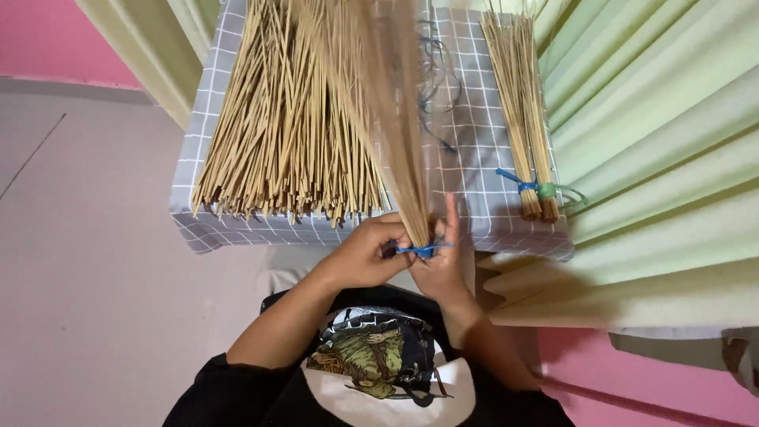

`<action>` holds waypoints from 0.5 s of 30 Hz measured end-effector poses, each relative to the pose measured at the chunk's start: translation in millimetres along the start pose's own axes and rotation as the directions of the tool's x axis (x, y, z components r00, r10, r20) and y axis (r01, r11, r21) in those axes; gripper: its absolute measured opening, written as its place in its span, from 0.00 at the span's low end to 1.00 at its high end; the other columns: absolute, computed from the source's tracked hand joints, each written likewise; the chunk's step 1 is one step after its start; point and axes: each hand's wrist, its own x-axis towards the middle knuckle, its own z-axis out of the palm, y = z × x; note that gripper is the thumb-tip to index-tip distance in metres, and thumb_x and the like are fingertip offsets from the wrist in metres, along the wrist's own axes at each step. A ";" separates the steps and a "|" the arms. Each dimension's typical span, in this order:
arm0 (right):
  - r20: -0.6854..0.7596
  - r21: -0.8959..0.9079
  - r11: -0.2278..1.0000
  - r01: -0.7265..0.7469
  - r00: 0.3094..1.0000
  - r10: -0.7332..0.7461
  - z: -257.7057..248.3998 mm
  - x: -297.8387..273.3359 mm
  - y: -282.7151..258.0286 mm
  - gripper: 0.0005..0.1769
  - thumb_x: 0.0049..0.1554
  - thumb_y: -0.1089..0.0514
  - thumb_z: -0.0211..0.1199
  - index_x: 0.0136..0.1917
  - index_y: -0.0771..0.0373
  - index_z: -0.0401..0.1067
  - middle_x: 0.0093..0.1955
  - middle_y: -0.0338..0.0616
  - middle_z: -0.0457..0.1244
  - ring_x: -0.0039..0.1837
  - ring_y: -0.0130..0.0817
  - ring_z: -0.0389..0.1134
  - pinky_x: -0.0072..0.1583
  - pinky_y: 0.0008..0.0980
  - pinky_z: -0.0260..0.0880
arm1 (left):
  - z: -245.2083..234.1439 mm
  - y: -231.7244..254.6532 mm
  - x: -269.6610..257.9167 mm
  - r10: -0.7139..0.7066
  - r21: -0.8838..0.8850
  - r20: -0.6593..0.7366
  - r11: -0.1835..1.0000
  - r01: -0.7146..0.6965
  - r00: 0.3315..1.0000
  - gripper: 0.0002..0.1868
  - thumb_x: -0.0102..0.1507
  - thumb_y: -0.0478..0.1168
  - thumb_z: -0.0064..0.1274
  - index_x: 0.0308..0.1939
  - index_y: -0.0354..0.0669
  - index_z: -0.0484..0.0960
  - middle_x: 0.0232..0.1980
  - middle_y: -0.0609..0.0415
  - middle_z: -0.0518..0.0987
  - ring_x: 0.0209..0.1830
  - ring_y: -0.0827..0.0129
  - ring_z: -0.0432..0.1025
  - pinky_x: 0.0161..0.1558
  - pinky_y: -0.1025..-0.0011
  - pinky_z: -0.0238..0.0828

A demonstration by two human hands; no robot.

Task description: Gathering thin wooden sticks into groups and tying them together with plastic string to form bundles.

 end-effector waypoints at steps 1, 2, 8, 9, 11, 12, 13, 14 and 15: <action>-0.002 0.000 1.000 0.003 1.000 -0.003 1.5 2.5 -6.2 0.62 0.54 0.75 0.64 0.86 0.61 0.25 0.57 0.54 0.60 0.55 0.38 0.67 0.58 0.35 0.72 | 4.2 -13.6 -4.7 0.002 0.001 0.002 1.000 -0.002 1.000 0.13 0.55 0.33 0.63 0.24 0.42 0.72 0.25 0.53 0.66 0.22 0.55 0.67 0.28 0.63 0.62; -0.025 -0.059 0.998 0.015 1.000 -0.017 2.7 5.0 -12.4 0.63 0.51 0.78 0.64 0.86 0.61 0.26 0.58 0.57 0.61 0.55 0.40 0.68 0.57 0.36 0.72 | 8.6 -27.3 -9.3 0.029 0.137 -0.123 0.991 -0.012 0.992 0.10 0.56 0.34 0.61 0.26 0.45 0.74 0.24 0.54 0.69 0.21 0.55 0.68 0.28 0.63 0.64; -0.061 0.028 0.993 -0.111 0.992 0.112 9.4 13.0 -54.6 0.38 0.51 0.75 0.64 0.70 0.71 0.50 0.41 0.53 0.62 0.38 0.35 0.65 0.39 0.29 0.67 | -0.5 -47.9 -0.3 -0.241 -0.184 -0.562 0.969 0.164 0.791 0.05 0.69 0.30 0.41 0.47 0.41 0.71 0.27 0.48 0.78 0.23 0.60 0.75 0.28 0.69 0.71; -0.046 0.167 0.966 -0.197 0.977 0.207 10.5 13.4 -70.7 0.17 0.52 0.74 0.62 0.56 0.78 0.68 0.24 0.50 0.60 0.19 0.31 0.59 0.22 0.25 0.61 | -9.8 -51.3 3.2 -0.477 -0.511 -0.514 0.838 0.193 0.713 0.12 0.74 0.31 0.30 0.58 0.38 0.68 0.30 0.48 0.76 0.23 0.68 0.74 0.26 0.76 0.73; -0.011 0.295 0.943 -0.155 0.986 0.165 -7.3 9.0 -51.0 0.32 0.52 0.74 0.61 0.68 0.70 0.56 0.33 0.54 0.60 0.21 0.30 0.59 0.24 0.24 0.62 | -12.2 -37.5 -6.1 -0.378 -0.381 -0.504 0.904 0.193 0.777 0.14 0.74 0.32 0.31 0.59 0.33 0.71 0.31 0.45 0.78 0.25 0.65 0.76 0.27 0.70 0.75; 0.019 0.418 0.900 -0.122 0.992 0.126 -16.6 8.2 -40.0 0.48 0.52 0.75 0.61 0.81 0.62 0.45 0.41 0.58 0.61 0.23 0.29 0.58 0.26 0.24 0.63 | -14.0 -31.8 -9.1 -0.284 -0.247 -0.477 0.952 0.183 0.832 0.17 0.74 0.32 0.31 0.60 0.29 0.74 0.33 0.41 0.79 0.27 0.62 0.77 0.29 0.65 0.78; 0.012 0.418 0.901 -0.118 0.992 0.124 -19.9 11.0 -37.7 0.48 0.52 0.75 0.61 0.81 0.62 0.45 0.41 0.58 0.61 0.23 0.29 0.58 0.26 0.24 0.63 | -11.5 -14.3 -5.1 -0.284 -0.246 -0.471 0.951 0.185 0.835 0.17 0.74 0.32 0.31 0.60 0.29 0.74 0.33 0.41 0.79 0.27 0.62 0.77 0.29 0.65 0.78; 0.011 0.391 0.908 -0.150 0.987 0.159 -23.1 13.2 -34.8 0.46 0.52 0.72 0.62 0.80 0.65 0.46 0.40 0.58 0.62 0.23 0.29 0.59 0.26 0.23 0.62 | -8.9 2.7 -1.9 -0.091 -0.030 -0.466 0.996 0.087 0.880 0.17 0.72 0.33 0.38 0.61 0.29 0.75 0.41 0.41 0.79 0.39 0.56 0.76 0.42 0.60 0.75; 0.013 0.365 0.910 -0.195 0.979 0.205 -25.5 10.2 -32.2 0.45 0.52 0.70 0.62 0.78 0.69 0.48 0.39 0.58 0.62 0.23 0.28 0.60 0.25 0.23 0.61 | -4.3 20.1 -4.0 0.089 0.179 -0.424 0.984 -0.013 0.901 0.19 0.69 0.34 0.45 0.63 0.30 0.75 0.49 0.40 0.79 0.51 0.50 0.75 0.55 0.54 0.73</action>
